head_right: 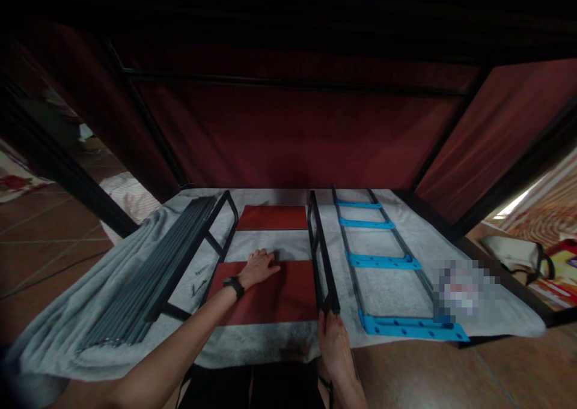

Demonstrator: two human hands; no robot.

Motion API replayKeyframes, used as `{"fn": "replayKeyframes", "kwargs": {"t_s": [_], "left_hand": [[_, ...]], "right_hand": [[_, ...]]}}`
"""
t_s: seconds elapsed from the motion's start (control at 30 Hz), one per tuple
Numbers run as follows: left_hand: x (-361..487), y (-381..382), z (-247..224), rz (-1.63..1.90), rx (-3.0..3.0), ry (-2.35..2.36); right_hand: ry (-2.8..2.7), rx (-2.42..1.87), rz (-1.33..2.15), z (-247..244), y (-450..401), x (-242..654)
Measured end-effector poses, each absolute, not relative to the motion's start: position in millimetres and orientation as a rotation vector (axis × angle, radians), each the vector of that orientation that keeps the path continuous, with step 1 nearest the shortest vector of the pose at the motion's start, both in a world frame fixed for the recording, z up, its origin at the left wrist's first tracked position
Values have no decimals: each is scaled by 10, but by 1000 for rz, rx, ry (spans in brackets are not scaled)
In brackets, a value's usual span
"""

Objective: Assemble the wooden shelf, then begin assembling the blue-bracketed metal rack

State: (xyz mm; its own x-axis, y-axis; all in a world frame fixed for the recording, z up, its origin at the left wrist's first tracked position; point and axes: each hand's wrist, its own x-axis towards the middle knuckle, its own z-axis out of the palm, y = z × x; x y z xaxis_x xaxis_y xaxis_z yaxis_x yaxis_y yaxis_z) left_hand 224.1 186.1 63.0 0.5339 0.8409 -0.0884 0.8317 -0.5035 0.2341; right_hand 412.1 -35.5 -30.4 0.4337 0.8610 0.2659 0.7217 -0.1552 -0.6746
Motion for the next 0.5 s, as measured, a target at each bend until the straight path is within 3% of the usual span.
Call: {"fn": "replayKeyframes", "kwargs": {"t_s": [0.27,0.5], "left_hand": [[2113,1433,1144,248,2556,1351],[1952,1021,1291,328,2550,1397]], "right_hand": [[-1336,-1885,240,-289,-363,4112],[-1454,-1944,158,-163,-403,4125]]}}
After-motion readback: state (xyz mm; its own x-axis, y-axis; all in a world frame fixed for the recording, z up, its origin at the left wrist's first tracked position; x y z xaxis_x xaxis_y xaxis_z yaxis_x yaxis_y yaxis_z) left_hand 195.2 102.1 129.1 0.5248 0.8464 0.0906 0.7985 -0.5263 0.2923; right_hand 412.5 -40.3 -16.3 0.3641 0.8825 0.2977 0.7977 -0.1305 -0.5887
